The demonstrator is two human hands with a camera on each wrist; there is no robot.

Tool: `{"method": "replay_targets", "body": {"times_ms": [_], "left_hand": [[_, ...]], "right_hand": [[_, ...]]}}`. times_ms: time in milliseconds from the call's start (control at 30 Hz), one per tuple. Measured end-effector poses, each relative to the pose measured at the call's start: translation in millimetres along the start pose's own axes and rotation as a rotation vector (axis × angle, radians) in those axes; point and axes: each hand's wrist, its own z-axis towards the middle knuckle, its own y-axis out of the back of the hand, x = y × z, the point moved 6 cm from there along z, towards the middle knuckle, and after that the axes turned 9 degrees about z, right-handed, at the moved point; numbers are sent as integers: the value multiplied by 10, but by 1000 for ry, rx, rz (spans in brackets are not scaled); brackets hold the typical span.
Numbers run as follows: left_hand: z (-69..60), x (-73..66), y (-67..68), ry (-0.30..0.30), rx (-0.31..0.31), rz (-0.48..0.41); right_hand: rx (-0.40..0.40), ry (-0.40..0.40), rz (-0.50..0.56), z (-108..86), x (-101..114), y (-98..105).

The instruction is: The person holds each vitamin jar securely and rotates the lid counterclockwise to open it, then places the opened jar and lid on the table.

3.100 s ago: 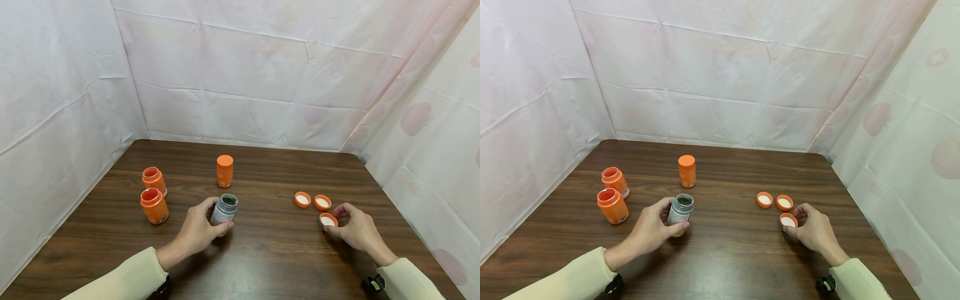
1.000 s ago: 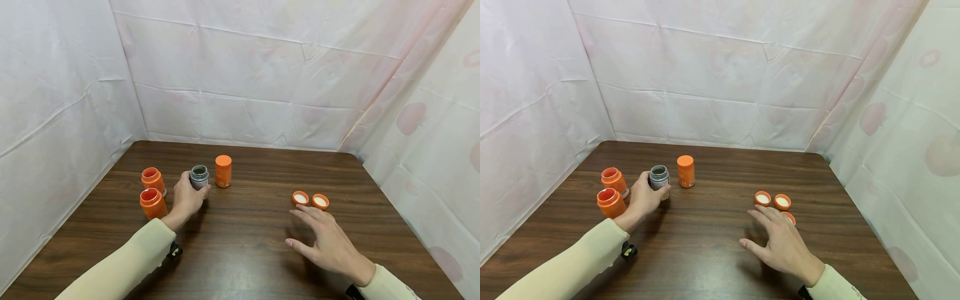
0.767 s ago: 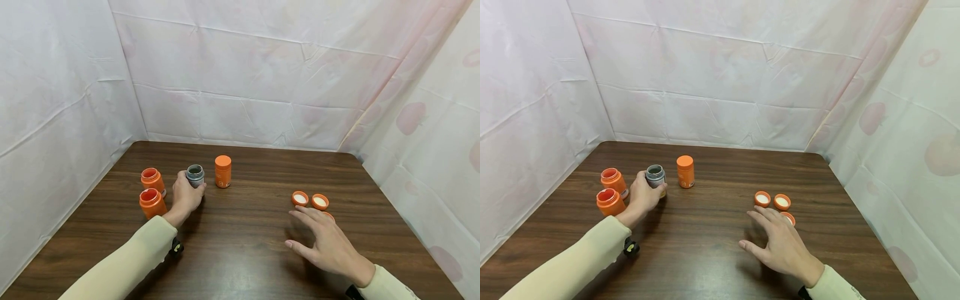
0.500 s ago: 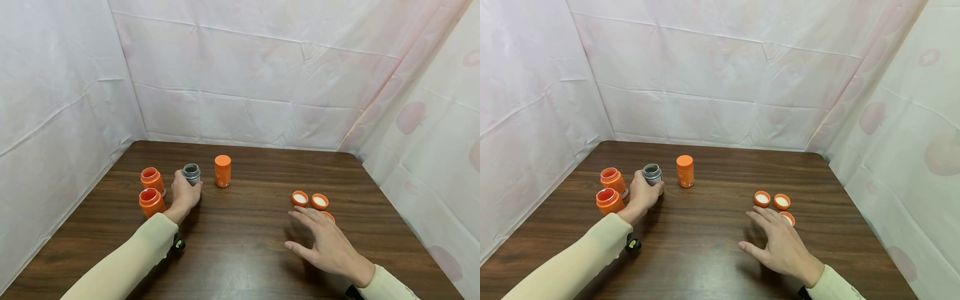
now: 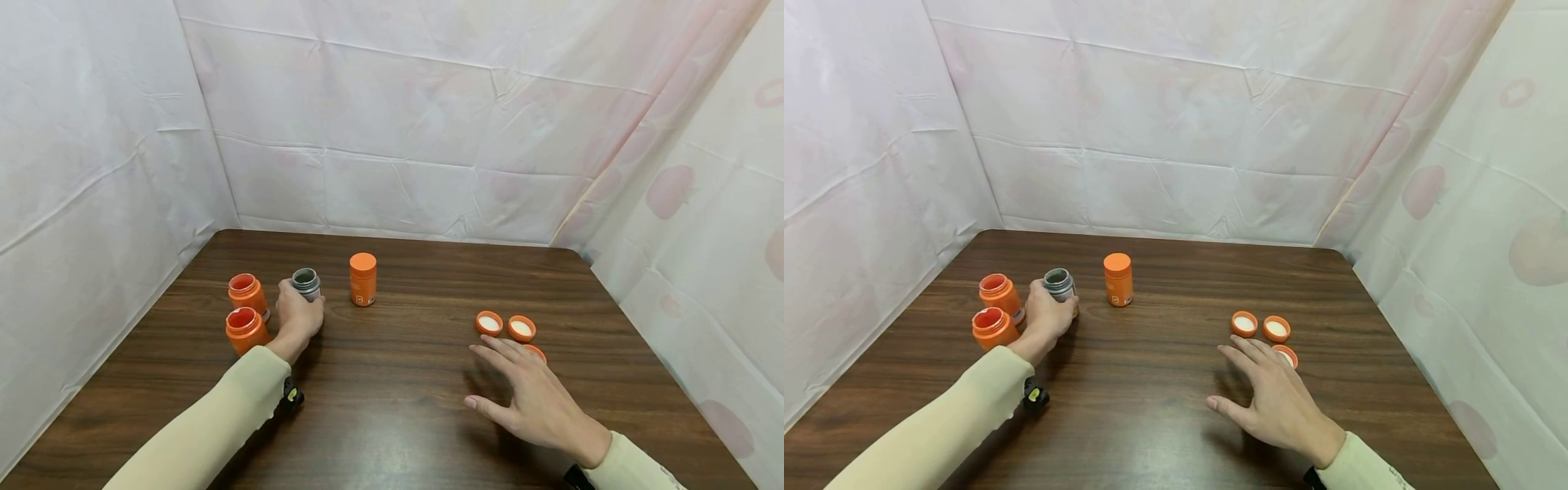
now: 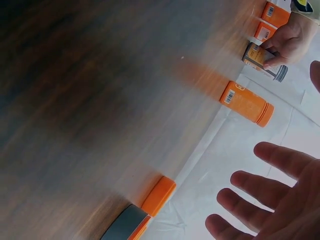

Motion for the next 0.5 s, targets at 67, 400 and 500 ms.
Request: {"method": "replay_targets", "body": {"times_ms": [67, 400, 500], "left_hand": [[0, 12, -3, 4, -6, -7], [-7, -38, 12, -18, -65, 30], [-43, -117, 15, -74, -94, 54]], "right_hand": [[3, -3, -3, -5, -3, -4], [4, 6, -10, 15, -6, -7], [4, 7, -9, 19, -9, -8]]}}
